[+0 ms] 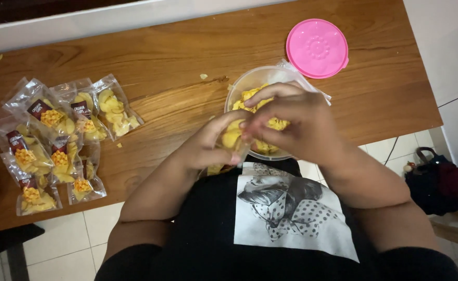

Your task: Manually packing cassava chips from a large plastic bowl into small individual plastic bags on a wooden table.

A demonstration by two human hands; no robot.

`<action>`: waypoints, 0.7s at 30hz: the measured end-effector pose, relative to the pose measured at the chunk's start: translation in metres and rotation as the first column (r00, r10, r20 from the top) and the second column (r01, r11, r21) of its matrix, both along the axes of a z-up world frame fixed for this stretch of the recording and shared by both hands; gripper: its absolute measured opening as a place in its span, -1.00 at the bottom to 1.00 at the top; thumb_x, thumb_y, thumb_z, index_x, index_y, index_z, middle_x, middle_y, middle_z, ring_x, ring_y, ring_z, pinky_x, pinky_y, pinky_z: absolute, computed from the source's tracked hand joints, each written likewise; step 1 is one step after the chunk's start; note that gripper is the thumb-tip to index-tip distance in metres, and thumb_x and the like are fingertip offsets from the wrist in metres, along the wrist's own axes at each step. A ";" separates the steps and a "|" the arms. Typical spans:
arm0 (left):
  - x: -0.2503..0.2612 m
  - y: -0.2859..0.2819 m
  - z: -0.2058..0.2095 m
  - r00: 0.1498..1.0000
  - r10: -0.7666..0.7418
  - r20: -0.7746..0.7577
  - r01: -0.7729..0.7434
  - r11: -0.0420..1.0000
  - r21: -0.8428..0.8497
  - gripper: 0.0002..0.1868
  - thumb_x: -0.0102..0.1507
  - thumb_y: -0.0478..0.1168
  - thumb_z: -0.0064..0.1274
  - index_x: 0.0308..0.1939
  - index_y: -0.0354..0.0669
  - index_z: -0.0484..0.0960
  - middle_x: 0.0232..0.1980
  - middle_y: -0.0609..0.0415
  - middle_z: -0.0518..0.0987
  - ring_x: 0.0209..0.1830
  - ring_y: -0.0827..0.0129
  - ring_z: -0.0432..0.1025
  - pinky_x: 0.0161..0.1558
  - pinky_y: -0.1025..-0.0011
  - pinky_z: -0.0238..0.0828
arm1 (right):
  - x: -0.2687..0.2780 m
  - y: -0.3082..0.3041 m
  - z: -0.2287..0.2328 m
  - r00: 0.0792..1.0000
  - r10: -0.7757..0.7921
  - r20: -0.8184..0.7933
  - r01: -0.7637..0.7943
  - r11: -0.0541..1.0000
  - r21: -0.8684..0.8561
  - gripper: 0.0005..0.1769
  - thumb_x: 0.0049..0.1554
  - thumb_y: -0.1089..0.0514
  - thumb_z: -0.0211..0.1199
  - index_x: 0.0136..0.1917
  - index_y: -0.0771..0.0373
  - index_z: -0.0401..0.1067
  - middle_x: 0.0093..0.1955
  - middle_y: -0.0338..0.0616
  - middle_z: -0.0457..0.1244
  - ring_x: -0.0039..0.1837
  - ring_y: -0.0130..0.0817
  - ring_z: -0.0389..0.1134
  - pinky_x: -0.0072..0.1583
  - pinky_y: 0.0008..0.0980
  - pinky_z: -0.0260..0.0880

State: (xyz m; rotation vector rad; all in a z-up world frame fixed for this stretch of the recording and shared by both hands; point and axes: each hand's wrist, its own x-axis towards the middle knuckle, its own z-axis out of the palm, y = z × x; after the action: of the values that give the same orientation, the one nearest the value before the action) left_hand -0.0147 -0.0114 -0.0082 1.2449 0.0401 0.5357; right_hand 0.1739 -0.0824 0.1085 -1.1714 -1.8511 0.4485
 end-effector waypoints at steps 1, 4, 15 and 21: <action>0.003 0.002 -0.002 1.000 0.001 0.002 -0.001 1.000 -0.001 -0.21 -0.01 -0.25 0.30 0.31 -0.29 0.42 -0.04 0.06 0.52 -0.09 0.39 0.46 -0.03 0.40 0.49 | 0.001 0.003 0.001 1.000 0.001 0.002 -0.001 1.000 -0.001 -0.86 0.05 0.27 0.47 -0.29 0.10 0.57 -0.14 -0.17 0.43 0.05 -0.04 0.48 0.16 -0.13 0.35; 0.013 0.005 -0.013 0.997 -0.079 0.022 0.081 0.979 -0.187 -0.24 -0.02 -0.27 0.21 0.28 -0.34 0.41 -0.15 0.05 0.46 -0.27 0.41 0.44 -0.20 0.49 0.48 | 0.005 0.016 0.005 0.994 0.088 0.060 -0.078 0.986 -0.148 -0.85 -0.01 0.23 0.51 -0.31 0.05 0.55 -0.12 -0.20 0.43 -0.08 -0.12 0.45 0.05 -0.12 0.32; 0.024 0.015 -0.045 0.917 -0.330 0.222 0.385 0.876 -0.289 -0.67 0.09 -0.29 0.05 -0.07 -0.17 0.43 -0.18 -0.08 0.49 -0.06 0.00 0.52 0.08 0.09 0.48 | 0.010 0.039 -0.031 0.886 0.295 0.356 -0.130 0.898 -0.421 -0.86 -0.11 0.15 0.47 -0.23 -0.08 0.65 -0.32 -0.10 0.33 -0.18 -0.07 0.39 -0.07 -0.08 0.38; 0.024 0.015 -0.044 0.917 -0.370 0.147 0.396 0.884 -0.249 -0.53 0.13 -0.20 0.07 0.10 -0.24 0.41 -0.04 -0.12 0.51 0.03 0.04 0.51 0.13 0.07 0.44 | 0.016 0.033 -0.013 0.616 0.485 0.621 -0.134 0.841 -0.524 -0.86 0.02 0.14 0.28 -0.16 -0.10 0.60 -0.23 -0.22 0.38 -0.08 -0.14 0.38 0.19 0.11 0.12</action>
State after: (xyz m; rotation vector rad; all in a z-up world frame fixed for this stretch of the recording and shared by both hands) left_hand 0.0098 0.0040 -0.0520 0.9202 -0.2053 0.2315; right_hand 0.1901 -0.0494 0.0954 -1.4510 -2.8223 0.6793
